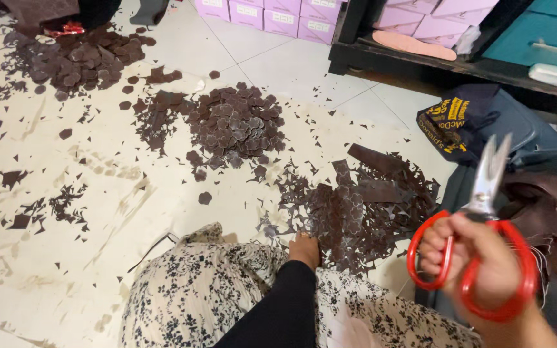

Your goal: The person uses red-handled scissors to cut flower-shaped pieces from a dark brown sheet of material. They hold the sheet with one hand and cut along pre-drawn outlines, dropping the cut pieces onto a pile on the floor.

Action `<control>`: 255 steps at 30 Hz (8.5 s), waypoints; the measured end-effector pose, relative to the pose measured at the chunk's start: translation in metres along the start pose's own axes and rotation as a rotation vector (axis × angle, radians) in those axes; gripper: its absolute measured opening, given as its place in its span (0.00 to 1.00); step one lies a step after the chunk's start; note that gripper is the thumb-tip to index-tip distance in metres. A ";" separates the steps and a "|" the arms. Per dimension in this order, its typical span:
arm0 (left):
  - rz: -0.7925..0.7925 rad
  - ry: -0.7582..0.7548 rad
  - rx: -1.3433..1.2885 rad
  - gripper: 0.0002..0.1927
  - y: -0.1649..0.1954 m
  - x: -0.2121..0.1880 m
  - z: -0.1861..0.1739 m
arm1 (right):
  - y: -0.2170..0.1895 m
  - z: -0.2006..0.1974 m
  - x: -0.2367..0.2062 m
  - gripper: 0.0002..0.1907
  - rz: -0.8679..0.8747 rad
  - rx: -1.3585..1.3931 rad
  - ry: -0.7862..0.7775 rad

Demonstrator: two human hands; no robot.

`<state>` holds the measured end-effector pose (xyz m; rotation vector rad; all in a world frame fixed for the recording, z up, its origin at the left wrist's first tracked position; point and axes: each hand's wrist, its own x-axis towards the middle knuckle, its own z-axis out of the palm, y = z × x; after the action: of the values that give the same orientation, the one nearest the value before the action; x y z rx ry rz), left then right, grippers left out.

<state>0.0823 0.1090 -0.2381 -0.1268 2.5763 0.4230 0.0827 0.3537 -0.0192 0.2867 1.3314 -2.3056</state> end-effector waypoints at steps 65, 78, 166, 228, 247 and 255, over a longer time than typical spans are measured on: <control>-0.025 0.359 -0.146 0.21 0.066 0.132 0.052 | -0.043 -0.080 0.070 0.16 0.099 -0.275 0.118; -0.028 0.533 -0.474 0.22 0.042 0.141 0.053 | -0.044 -0.069 0.068 0.15 0.059 -0.322 0.204; 0.160 -0.158 0.001 0.33 0.117 0.134 0.044 | -0.046 -0.040 0.068 0.15 0.107 -0.410 0.222; 0.773 0.197 -0.797 0.14 0.100 -0.054 -0.265 | -0.045 0.046 0.061 0.09 -0.592 -0.402 0.188; 0.659 0.368 -1.145 0.13 0.104 0.022 -0.267 | -0.029 0.064 0.131 0.10 -0.588 -0.371 0.172; 0.554 0.395 -1.440 0.12 0.113 0.058 -0.266 | -0.038 0.076 0.177 0.10 -0.576 -0.263 0.100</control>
<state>-0.1146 0.1299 -0.0202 0.0248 2.0271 2.5440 -0.0870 0.2545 -0.0215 -0.0846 1.9485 -2.5374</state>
